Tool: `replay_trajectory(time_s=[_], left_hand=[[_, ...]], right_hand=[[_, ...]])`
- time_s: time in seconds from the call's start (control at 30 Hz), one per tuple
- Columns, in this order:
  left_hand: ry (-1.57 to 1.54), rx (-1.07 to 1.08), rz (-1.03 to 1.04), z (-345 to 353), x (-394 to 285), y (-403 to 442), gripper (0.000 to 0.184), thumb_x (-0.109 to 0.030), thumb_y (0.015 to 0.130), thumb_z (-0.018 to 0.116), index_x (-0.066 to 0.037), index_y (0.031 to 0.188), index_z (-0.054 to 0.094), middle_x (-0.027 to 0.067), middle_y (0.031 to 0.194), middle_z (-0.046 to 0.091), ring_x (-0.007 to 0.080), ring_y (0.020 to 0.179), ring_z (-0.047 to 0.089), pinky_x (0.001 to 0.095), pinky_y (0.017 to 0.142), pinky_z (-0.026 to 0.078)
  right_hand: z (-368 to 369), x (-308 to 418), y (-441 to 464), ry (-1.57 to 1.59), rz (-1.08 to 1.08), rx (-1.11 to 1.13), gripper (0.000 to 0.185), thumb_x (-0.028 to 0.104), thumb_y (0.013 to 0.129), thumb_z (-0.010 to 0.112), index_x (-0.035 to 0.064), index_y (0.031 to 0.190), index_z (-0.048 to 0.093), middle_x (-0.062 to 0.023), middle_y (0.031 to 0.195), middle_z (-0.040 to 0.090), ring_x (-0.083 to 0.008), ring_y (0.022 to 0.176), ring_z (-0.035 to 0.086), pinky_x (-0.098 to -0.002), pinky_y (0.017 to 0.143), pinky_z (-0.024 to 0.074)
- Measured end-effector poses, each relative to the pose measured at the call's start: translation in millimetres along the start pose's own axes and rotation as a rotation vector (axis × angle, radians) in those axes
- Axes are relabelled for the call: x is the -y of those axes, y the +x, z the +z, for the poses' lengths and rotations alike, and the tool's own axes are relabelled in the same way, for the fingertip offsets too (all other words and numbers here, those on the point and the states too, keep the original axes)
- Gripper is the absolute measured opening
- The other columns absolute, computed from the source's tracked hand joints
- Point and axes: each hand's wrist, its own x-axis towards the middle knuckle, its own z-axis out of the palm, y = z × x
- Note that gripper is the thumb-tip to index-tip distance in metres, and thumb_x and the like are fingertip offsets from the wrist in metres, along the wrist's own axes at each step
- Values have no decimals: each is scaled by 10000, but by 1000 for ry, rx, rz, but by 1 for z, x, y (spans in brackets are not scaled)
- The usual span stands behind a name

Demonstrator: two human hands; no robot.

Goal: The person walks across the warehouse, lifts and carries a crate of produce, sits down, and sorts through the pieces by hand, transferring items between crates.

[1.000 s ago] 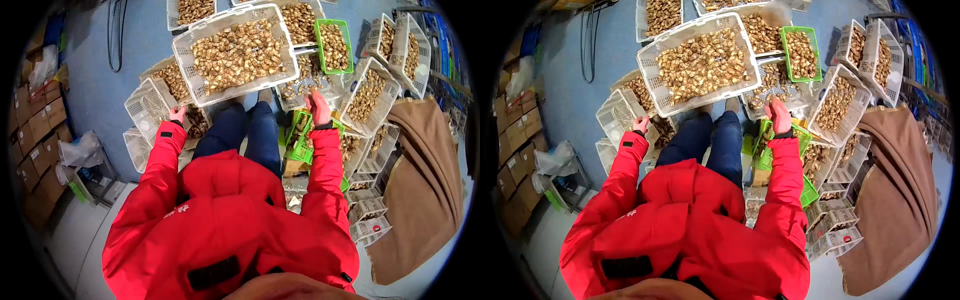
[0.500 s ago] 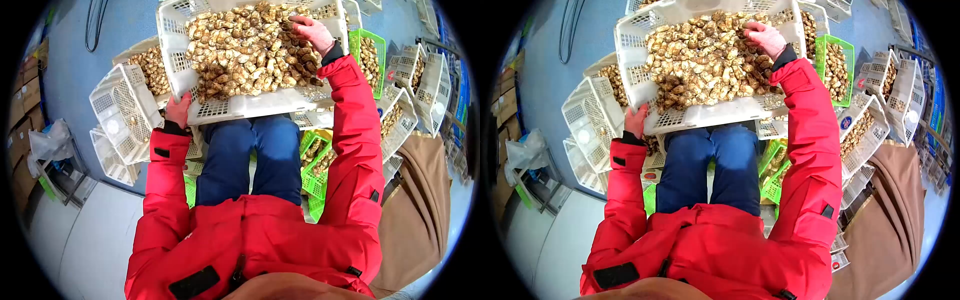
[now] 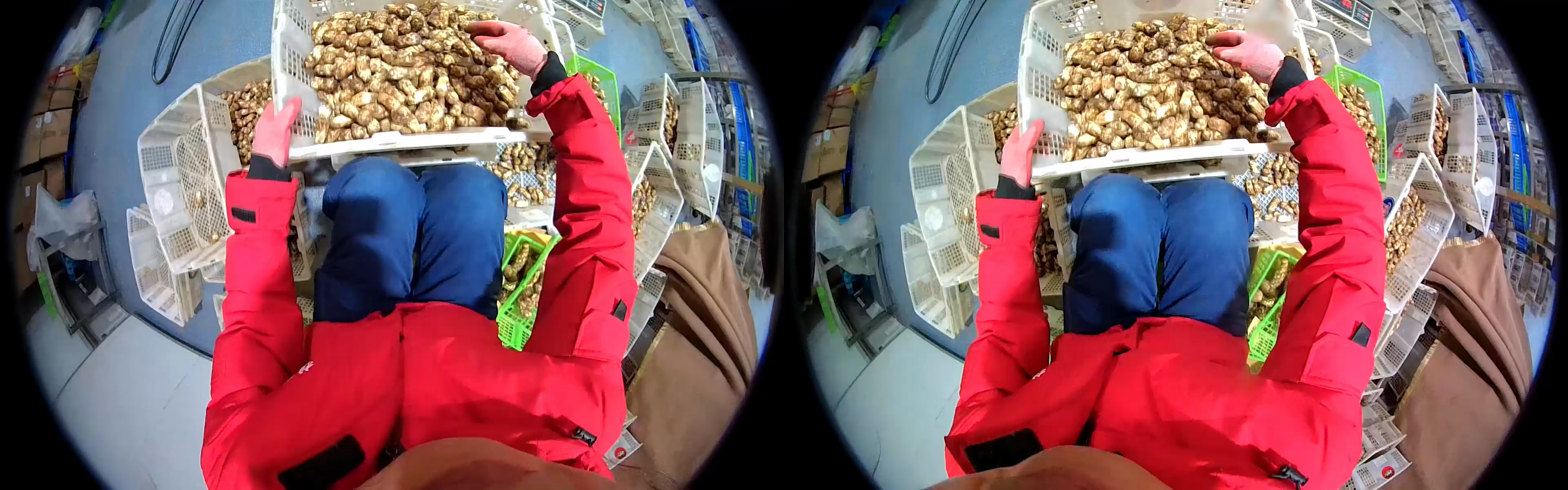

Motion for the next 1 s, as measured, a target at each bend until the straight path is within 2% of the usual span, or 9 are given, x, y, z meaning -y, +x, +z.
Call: replay_trajectory(time_s=[0.07,0.27,0.37,0.4,0.47,0.53,0.67,0.83,1.0], left_hand=[[264,-29,67,4,-10,-6,367,-263,855,611,13,1097,590,44,924,630,113,805,548,265,723,441],[206,-134,59,-8,29,23,406,-281,823,657,-8,1117,593,29,940,639,122,818,561,267,743,439],[162,-108,35,-11,29,24,378,-227,813,677,3,1102,596,30,936,639,110,808,562,251,733,444],[101,-102,11,-11,31,23,359,-215,821,670,4,1096,598,33,931,639,106,806,562,245,731,444],[92,-105,33,-1,12,7,345,-184,836,654,15,1109,580,39,931,634,105,810,561,241,739,447],[-136,-87,61,3,15,4,323,-150,842,629,28,1106,574,63,973,632,121,873,571,253,778,448],[-151,-128,-5,14,-6,-9,229,-90,851,624,6,1054,579,31,933,619,93,797,559,220,717,444],[-230,-134,-14,14,-8,-10,216,-114,848,644,-8,1027,588,21,907,607,79,795,549,215,712,438],[-216,-121,-52,11,-4,-10,251,-150,830,675,-16,1024,589,10,900,606,69,803,546,208,716,436]], right_hand=[[-6,-9,-26,348,130,30,364,170,862,595,48,1204,575,8,1014,632,-49,862,564,-208,713,454],[-9,6,-48,245,49,-4,362,134,841,598,76,1198,588,4,1009,646,-48,776,548,-198,669,445],[3,20,-26,-292,63,-2,365,192,833,593,99,1186,595,-19,959,672,-67,756,581,-213,655,457],[5,31,-21,-395,104,21,427,299,769,571,136,1162,610,-101,1003,673,-214,882,643,-297,774,499],[4,11,9,-434,89,1,436,296,767,561,135,1170,604,-110,998,672,-236,880,644,-307,787,502],[6,-9,38,-332,102,-59,395,183,814,592,103,1202,586,-48,992,677,-103,834,607,-252,712,477],[40,12,57,-424,52,-35,410,284,804,543,182,1199,589,-98,1054,659,-224,935,634,-316,843,485],[103,15,79,-1019,-176,172,441,111,789,511,223,1211,578,-62,1140,611,-240,1069,571,-361,881,473],[101,30,74,-1084,-144,198,481,50,774,512,204,1227,566,-95,1123,616,-258,1066,572,-365,866,482]])
